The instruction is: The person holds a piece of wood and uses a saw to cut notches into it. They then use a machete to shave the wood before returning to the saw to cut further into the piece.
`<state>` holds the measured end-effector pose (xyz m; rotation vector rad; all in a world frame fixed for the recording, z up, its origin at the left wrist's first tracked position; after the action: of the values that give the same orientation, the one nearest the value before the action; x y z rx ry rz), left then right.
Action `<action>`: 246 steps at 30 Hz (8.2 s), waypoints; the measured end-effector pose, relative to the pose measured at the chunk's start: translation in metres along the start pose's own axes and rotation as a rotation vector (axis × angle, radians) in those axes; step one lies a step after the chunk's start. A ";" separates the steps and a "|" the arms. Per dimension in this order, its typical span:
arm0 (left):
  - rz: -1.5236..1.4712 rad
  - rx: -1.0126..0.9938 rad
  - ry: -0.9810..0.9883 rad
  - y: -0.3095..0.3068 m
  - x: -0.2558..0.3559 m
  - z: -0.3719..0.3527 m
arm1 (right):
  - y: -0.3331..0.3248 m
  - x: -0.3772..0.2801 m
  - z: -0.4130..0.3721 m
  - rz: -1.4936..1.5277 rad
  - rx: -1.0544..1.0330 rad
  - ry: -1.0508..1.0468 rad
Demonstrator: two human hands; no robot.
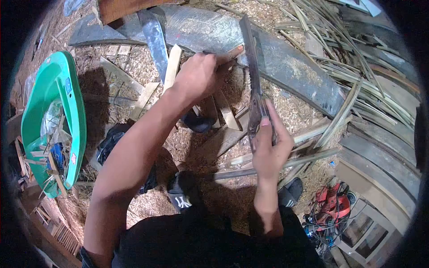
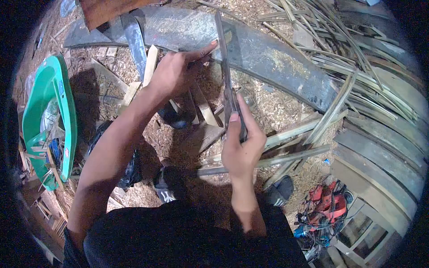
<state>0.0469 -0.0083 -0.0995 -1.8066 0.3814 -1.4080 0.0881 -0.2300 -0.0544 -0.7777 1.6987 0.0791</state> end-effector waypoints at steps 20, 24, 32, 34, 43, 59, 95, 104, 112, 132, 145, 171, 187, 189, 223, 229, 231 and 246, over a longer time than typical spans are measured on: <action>-0.016 -0.117 -0.024 0.010 -0.009 0.002 | 0.019 0.028 0.007 0.059 0.018 -0.172; 0.005 0.000 0.088 0.019 -0.010 -0.004 | 0.017 0.012 0.000 0.199 0.014 -0.018; 0.039 -0.059 0.006 0.005 -0.005 -0.002 | 0.020 0.025 -0.003 0.060 0.058 -0.095; 0.030 -0.097 -0.042 0.002 0.003 -0.002 | 0.018 0.022 -0.007 0.054 0.069 -0.121; 0.031 -0.074 -0.061 0.007 -0.001 -0.002 | -0.003 0.015 -0.030 0.068 0.020 0.201; -0.024 0.112 0.118 0.008 -0.013 0.004 | -0.001 0.038 -0.028 -0.111 0.128 -0.050; -0.148 -0.161 -0.180 0.005 -0.016 -0.015 | -0.041 0.037 0.018 -0.207 0.384 -0.363; -0.262 -0.167 -0.129 0.009 -0.024 -0.012 | -0.043 0.047 0.017 -0.558 0.345 -0.327; -0.404 -0.253 -0.156 0.003 -0.028 -0.022 | -0.043 0.052 0.007 -0.490 0.456 -0.367; -0.658 -0.105 -0.167 -0.012 -0.041 -0.030 | 0.138 0.036 -0.044 -0.731 -0.138 -0.591; -0.727 0.059 -0.187 -0.072 -0.025 -0.020 | 0.043 0.017 -0.048 -0.476 -0.309 -0.427; -0.274 -0.166 -0.107 -0.021 -0.062 -0.013 | 0.006 0.074 0.004 0.686 -0.332 0.444; -0.180 -0.054 -0.131 -0.044 -0.069 -0.016 | -0.002 0.076 0.016 0.440 -0.119 0.324; -0.163 -0.067 -0.154 -0.046 -0.070 -0.017 | -0.004 0.075 0.015 0.427 -0.102 0.304; -0.478 0.042 -0.303 -0.070 -0.118 -0.038 | 0.136 0.034 -0.028 -0.551 -0.417 -0.853; -0.418 0.056 -0.299 -0.070 -0.121 -0.036 | 0.070 0.033 -0.024 -0.536 -0.138 -0.887; -0.486 0.052 -0.311 -0.068 -0.119 -0.036 | 0.032 0.026 -0.014 -0.463 0.018 -0.865; -0.186 -0.010 -0.298 -0.061 -0.086 -0.024 | -0.019 0.072 0.030 0.020 0.034 0.196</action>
<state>-0.0176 0.0781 -0.1110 -2.0652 0.0679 -1.2324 0.1184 -0.2637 -0.1204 -0.7633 1.8888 -0.0125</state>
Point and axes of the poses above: each hand's wrist, its own z-axis towards the middle knuckle, its own y-axis out of the palm, x = y × z, the point moved 6 cm from there along z, towards the middle knuckle, and after that the axes turned 7 degrees about y, right-handed, at the moved point
